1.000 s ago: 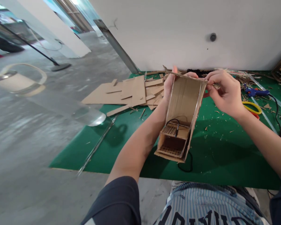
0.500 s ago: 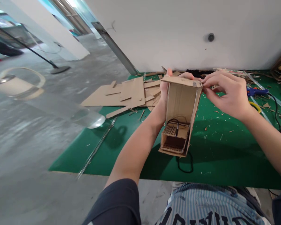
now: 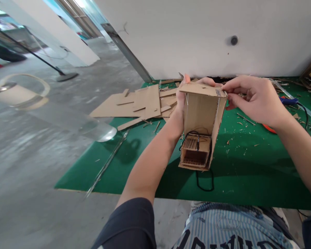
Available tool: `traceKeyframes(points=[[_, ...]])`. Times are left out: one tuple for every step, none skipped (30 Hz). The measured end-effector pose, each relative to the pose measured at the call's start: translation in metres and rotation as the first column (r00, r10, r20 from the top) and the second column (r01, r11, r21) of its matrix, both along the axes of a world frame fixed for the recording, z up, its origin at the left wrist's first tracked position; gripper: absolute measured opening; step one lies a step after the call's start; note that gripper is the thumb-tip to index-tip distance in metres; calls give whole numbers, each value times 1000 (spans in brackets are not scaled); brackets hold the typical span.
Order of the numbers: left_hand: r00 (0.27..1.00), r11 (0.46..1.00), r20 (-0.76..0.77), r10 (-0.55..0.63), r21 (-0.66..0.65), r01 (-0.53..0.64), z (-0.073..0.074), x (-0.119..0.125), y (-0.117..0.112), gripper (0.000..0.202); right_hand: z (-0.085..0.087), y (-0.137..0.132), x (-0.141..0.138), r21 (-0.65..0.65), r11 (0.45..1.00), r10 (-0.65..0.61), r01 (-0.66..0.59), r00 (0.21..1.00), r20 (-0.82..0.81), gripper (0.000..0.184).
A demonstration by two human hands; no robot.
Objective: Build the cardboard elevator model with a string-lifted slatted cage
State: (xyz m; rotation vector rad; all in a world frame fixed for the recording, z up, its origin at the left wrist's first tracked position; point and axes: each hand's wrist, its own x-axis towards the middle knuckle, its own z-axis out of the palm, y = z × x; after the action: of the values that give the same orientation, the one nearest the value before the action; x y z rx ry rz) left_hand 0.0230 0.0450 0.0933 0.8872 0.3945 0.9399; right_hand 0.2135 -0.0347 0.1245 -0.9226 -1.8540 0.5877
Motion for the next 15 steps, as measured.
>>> traceKeyframes(points=[[1000, 1000, 4, 4, -11, -4, 0, 0, 1, 78, 0, 0, 1, -3, 1000, -1, 1, 1000, 0, 17], [1000, 999, 1, 16, -36, -16, 1, 1, 1, 77, 1, 0, 1, -1, 1000, -7, 7, 1000, -3, 18], [999, 997, -5, 33, -68, -33, 2, 1, 0, 75, 1, 0, 1, 3, 1000, -17, 17, 1000, -8, 18], [999, 994, -9, 49, -95, -50, 3, 2, 0, 75, 1, 0, 1, 4, 1000, -26, 26, 1000, -16, 19], [998, 993, -12, 61, -101, -61, 5, 2, -1, 76, 1, -1, 0, 3, 999, -32, 32, 999, -27, 19], [998, 994, -14, 63, -88, -64, 7, 3, -2, 80, 2, -1, -1, -3, 1000, -31, 31, 999, -44, 19], [998, 997, -12, 60, -56, -61, 9, 3, -3, 86, 3, -1, -2, -18, 1000, -21, 20, 998, -64, 19], [998, 998, -6, 55, -11, -55, 12, 4, -4, 91, 5, -1, -2, -39, 999, -6, 2, 996, -88, 18], [999, 999, 0, 39, 35, -39, 14, 4, -5, 95, 7, -1, -2, -68, 998, 9, -17, 993, -114, 16], [1000, 997, 9, 17, 78, -18, 16, 5, -5, 97, 9, 0, -1, -102, 994, 18, -33, 990, -141, 14], [1000, 993, 23, -15, 115, 13, 18, 5, -5, 97, 11, 1, 0, -135, 990, 18, -41, 986, -167, 12], [998, 988, 43, -51, 146, 44, 19, 6, -6, 96, 12, 2, 2, -163, 986, 14, -45, 982, -189, 10], [995, 983, 67, -80, 171, 67, 21, 7, -7, 94, 13, 5, 4, -182, 982, 7, -46, 978, -209, 8], [991, 979, 85, -100, 186, 83, 22, 8, -9, 90, 14, 7, 8, -193, 980, 1, -47, 973, -230, 8], [989, 977, 95, -112, 190, 92, 24, 10, -11, 86, 13, 10, 11, -201, 978, -1, -51, 968, -252, 8]])
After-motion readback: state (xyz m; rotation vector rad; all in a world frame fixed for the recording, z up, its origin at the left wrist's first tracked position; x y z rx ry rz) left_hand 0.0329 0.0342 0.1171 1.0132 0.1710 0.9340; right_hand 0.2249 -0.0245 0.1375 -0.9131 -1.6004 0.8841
